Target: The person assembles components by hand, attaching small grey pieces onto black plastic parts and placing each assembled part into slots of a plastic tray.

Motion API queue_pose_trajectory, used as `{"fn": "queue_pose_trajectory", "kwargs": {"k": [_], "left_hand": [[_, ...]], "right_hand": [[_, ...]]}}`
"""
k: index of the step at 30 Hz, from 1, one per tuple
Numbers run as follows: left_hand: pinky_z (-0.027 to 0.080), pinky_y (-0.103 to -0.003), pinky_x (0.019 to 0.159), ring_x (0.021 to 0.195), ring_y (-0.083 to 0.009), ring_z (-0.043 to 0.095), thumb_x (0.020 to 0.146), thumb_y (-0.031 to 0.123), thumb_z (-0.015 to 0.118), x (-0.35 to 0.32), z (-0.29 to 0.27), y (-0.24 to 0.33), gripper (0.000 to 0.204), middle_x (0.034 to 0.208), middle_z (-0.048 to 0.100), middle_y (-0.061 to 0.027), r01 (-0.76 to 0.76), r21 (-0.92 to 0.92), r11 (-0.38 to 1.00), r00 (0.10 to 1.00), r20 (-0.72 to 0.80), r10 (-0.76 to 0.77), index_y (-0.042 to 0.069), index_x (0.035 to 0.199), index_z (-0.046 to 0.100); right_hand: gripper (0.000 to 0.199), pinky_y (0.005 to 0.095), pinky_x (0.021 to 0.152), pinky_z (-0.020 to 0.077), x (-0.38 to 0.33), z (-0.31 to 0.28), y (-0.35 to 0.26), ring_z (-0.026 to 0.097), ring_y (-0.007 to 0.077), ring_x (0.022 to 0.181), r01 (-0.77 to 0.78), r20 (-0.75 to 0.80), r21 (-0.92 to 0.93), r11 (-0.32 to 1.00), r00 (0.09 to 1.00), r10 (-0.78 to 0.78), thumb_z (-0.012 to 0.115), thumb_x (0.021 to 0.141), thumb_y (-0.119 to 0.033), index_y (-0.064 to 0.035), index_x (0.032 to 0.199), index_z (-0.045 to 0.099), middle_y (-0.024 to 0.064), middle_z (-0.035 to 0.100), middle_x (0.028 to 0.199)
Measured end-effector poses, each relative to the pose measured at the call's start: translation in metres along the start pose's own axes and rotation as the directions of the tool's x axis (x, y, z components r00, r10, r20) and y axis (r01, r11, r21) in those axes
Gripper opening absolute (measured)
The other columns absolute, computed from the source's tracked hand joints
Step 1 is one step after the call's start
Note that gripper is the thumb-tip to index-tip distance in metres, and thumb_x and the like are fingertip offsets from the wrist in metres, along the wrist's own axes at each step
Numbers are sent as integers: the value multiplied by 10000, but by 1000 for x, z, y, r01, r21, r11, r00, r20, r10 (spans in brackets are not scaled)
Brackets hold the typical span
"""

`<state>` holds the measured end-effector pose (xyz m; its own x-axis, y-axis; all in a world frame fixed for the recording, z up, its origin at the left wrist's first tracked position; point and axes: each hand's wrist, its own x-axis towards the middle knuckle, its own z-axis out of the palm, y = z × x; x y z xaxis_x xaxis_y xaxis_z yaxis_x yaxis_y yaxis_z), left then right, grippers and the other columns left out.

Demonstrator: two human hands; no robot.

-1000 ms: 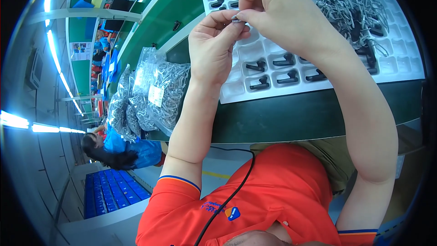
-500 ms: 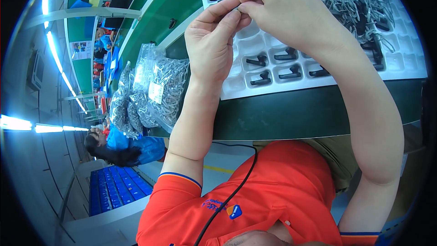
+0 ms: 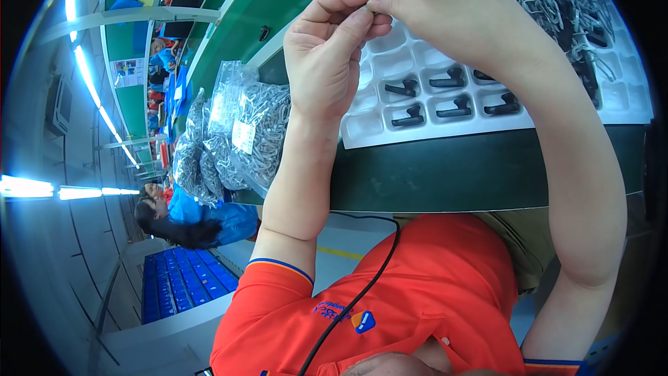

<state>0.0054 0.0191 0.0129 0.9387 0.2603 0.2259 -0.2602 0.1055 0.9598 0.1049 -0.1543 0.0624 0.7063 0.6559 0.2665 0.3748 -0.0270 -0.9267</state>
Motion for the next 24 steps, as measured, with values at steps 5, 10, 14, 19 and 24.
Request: {"fn": "queue_pose_trajectory", "kwargs": {"k": [5, 10, 14, 19, 24], "left_hand": [[608, -302, 852, 911, -202, 724, 926, -39, 686, 1, 1, 2, 216, 1022, 718, -143, -31, 138, 990, 999, 16, 29, -67, 1138, 659], [581, -275, 851, 910, -164, 700, 897, -49, 709, 6, -6, 1, 214, 998, 718, -101, -126, 326, 937, 992, 51, 115, -40, 1109, 678], [556, -253, 828, 882, -134, 681, 873, -54, 712, 20, -38, -1, 203, 981, 719, -81, -150, 605, 782, 975, -42, 219, -18, 1072, 697], [539, -245, 792, 838, -117, 667, 841, -45, 712, 40, -104, -12, 183, 946, 722, -74, 2, 823, 568, 928, -213, 306, -15, 1021, 712], [546, -264, 793, 824, -128, 675, 816, 0, 745, 49, -136, -23, 175, 912, 730, -75, 174, 890, 420, 901, -316, 297, -6, 989, 725]], "right_hand": [[98, 423, 677, 536, 4, 0, 3, 676, 399, 736, 112, 76, -62, 992, 991, -107, 645, 808, -28, 64, 831, 621, 264, 667, 781], [97, 439, 714, 542, 4, 0, -3, 676, 415, 782, 215, 88, -186, 959, 976, -201, 645, 817, -28, 68, 828, 637, 269, 667, 799], [101, 447, 759, 551, -6, -14, -1, 684, 414, 836, 223, 225, -451, 864, 965, -132, 632, 822, -18, 71, 844, 676, 272, 677, 835], [110, 450, 780, 554, -10, -20, -1, 688, 412, 856, 210, 273, -573, 792, 960, -58, 625, 823, -11, 71, 850, 693, 272, 682, 850], [113, 449, 787, 555, -8, -19, 0, 690, 411, 859, 189, 274, -601, 776, 961, -22, 622, 820, -7, 70, 852, 699, 270, 685, 851]]}}
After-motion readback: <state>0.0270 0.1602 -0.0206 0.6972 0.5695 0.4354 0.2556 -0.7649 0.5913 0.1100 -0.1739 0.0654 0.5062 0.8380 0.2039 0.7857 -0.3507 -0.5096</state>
